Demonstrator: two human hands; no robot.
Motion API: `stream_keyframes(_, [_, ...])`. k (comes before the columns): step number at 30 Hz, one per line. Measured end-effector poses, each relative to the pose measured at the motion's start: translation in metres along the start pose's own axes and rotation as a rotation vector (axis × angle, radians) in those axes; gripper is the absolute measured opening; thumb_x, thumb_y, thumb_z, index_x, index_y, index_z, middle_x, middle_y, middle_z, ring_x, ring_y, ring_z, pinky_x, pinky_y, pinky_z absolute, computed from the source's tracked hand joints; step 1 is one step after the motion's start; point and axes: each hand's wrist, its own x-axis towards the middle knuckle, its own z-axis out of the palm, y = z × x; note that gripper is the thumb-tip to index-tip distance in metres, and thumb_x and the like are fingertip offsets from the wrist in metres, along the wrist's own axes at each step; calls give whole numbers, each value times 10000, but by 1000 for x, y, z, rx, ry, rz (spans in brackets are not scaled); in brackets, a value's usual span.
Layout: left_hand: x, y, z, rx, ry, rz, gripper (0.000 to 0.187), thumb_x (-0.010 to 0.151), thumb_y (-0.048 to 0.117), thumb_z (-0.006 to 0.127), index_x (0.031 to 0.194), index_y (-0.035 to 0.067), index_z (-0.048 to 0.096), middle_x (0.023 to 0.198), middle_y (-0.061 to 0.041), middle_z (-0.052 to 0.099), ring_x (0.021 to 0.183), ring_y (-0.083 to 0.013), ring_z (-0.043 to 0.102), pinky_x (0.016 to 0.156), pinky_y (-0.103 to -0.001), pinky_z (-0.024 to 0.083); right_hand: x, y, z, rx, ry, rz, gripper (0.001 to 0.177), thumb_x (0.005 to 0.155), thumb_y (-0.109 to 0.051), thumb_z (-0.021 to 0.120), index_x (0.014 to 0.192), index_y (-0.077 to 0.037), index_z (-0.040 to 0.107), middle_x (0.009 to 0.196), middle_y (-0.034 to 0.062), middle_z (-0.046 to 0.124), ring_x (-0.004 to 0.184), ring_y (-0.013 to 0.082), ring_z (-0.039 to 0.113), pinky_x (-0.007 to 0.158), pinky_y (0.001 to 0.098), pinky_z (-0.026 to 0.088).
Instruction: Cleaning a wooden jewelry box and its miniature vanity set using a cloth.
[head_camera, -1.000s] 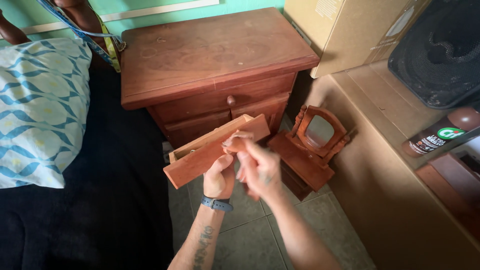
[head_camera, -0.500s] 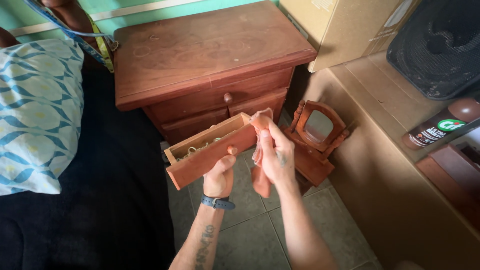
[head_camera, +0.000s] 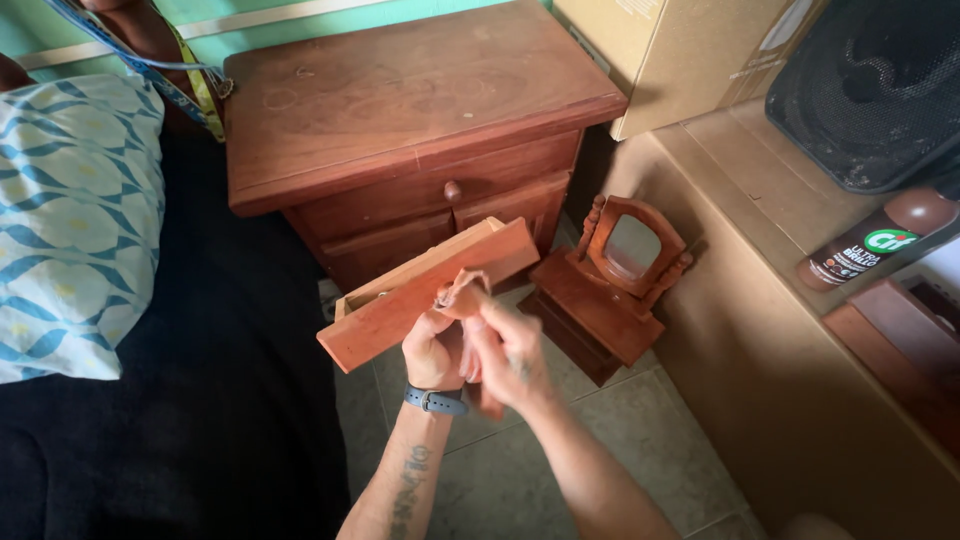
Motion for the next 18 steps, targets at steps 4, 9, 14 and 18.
stream_keyframes(4, [0, -14, -19, 37, 45, 232, 356, 792, -35, 623, 1146, -2, 625, 1039, -75, 649, 1102, -242, 617, 1117, -468, 444, 8, 13, -19, 156, 68, 258, 272, 1100, -136, 495, 1260, -38, 692, 614, -16, 586, 491, 60, 564, 444, 231, 461])
stream_keyframes(9, [-7, -3, 5, 59, 50, 95, 440, 747, 50, 629, 1176, -47, 643, 1131, -108, 714, 1103, -239, 650, 1073, -412, 441, 0, -14, -9, -10, -41, 44, 306, 1082, -99, 533, 1362, -59, 649, 673, -17, 607, 521, 65, 586, 484, 233, 488])
stream_keyframes(14, [-14, -4, -16, 203, -23, 239, 534, 823, 2, 695, 1347, 38, 597, 1070, -77, 643, 1044, -207, 605, 1049, -396, 446, 21, 19, -50, 63, 314, 321, 332, 1051, -182, 526, 1370, -97, 558, 686, -17, 563, 538, 67, 544, 465, 222, 459])
stream_keyframes(18, [-11, -25, -43, 359, -137, 155, 382, 915, 45, 725, 1270, -35, 608, 1180, -82, 655, 1134, -213, 615, 1083, -400, 481, 26, 35, -68, 522, 324, 410, 290, 1073, -383, 570, 1076, -95, 601, 731, -51, 498, 553, 51, 445, 449, 207, 356])
